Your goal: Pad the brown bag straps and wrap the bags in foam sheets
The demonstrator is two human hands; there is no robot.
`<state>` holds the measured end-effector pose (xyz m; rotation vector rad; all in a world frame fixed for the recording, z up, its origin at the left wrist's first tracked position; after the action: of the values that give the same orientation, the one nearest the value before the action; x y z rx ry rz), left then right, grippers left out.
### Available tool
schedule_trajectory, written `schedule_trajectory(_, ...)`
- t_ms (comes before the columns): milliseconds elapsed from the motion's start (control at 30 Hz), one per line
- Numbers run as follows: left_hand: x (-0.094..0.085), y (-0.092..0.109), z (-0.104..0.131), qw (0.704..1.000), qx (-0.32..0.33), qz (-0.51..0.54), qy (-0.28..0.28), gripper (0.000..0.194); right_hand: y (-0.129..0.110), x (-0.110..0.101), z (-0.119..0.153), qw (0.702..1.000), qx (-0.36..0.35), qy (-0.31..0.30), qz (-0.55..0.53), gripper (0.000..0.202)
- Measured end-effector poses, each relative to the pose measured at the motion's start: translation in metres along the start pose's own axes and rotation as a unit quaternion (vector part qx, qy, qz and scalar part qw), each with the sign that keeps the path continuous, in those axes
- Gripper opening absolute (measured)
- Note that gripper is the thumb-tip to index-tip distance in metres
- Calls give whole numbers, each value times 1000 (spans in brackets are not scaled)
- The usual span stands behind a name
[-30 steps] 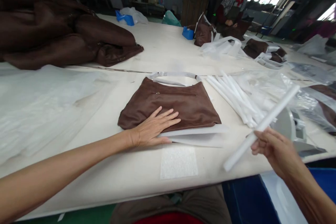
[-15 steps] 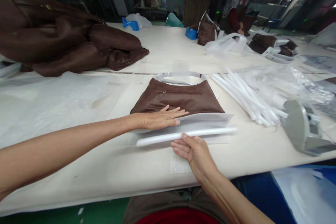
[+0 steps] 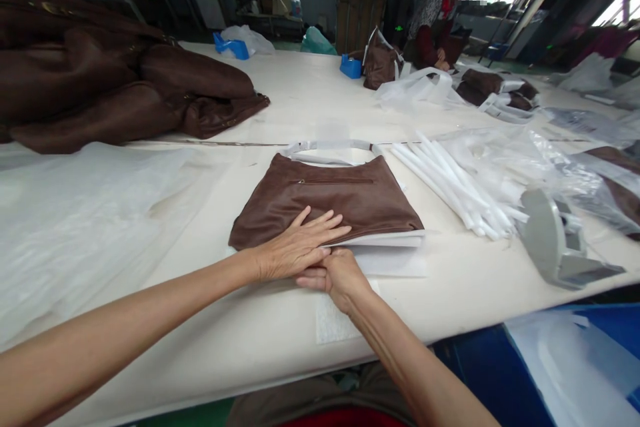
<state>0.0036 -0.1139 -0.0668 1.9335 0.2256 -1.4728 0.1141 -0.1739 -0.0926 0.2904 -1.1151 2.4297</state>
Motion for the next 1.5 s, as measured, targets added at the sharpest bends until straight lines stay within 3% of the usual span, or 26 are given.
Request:
schedule_trajectory(100,9,0,2,998,19,-48,20,51,-3,-19,19,985,7,-50,164,17)
schedule_trajectory(167,14,0,3,997,30,-72,21,54,-26,-35,40,936,-73,-61,338,22)
schedule_trajectory(200,16,1,4,996,35,-81,23,55,-45,-42,50,893,-169,-60,412,26)
schedule_trajectory(233,18,2,4,995,41,-87,28,57,-67,-47,58,829,-318,-27,460,31)
schedule_trajectory(267,19,3,5,994,46,-91,36,58,-89,-51,63,749,-447,8,489,32)
schedule_trajectory(333,21,4,8,993,52,-92,52,58,-117,-56,59,597,-606,30,526,29)
schedule_trajectory(400,20,6,10,994,53,-79,58,57,-118,-63,39,484,-653,4,583,34)
schedule_trajectory(467,16,8,12,996,56,-45,58,54,-97,-72,15,418,-636,-50,647,46)
schedule_trajectory(567,3,10,10,994,21,44,99,41,-62,-88,-4,368,-616,-70,693,60)
schedule_trajectory(633,-6,11,6,980,-27,75,181,41,-51,-95,-6,351,-625,-64,695,63)
schedule_trajectory(700,-10,13,2,966,-49,41,249,41,-47,-98,-6,332,-634,-63,695,63)
schedule_trajectory(767,-5,16,1,968,-32,-33,246,40,-47,-101,-8,308,-643,-65,698,65)
schedule_trajectory(867,13,18,4,979,2,-114,170,57,-48,-105,-8,282,-667,-85,685,64)
schedule_trajectory(933,23,16,9,981,13,-131,144,67,-55,-106,-5,289,-680,-121,662,58)
schedule_trajectory(1000,27,14,12,980,13,-141,142,72,-70,-103,-1,346,-662,-171,643,41)
schedule_trajectory(1067,28,13,13,978,14,-148,145,76,-96,-93,-3,464,-616,-172,613,24)
schedule_trajectory(1133,27,13,14,977,16,-155,149,78,-128,-77,-15,584,-577,-104,561,25)
schedule_trajectory(1200,26,13,13,974,19,-163,158,79,-161,-56,-41,653,-553,-16,517,24)
schedule_trajectory(1333,31,11,12,960,35,-206,184,83,-205,-11,-120,728,-449,101,507,24)
schedule_trajectory(1500,44,0,12,915,104,-303,244,71,-221,27,-203,784,-383,126,473,28)
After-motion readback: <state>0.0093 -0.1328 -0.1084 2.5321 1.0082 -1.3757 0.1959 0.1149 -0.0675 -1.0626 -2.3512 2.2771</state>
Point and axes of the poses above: each hand's wrist, its own z-axis away from the middle knuckle, its own x-axis out of the palm, y = z × x, the point moved 2 cm from there along -z, towards the middle knuckle, and after that the axes turned 15 degrees about y, right-handed, at the moved point
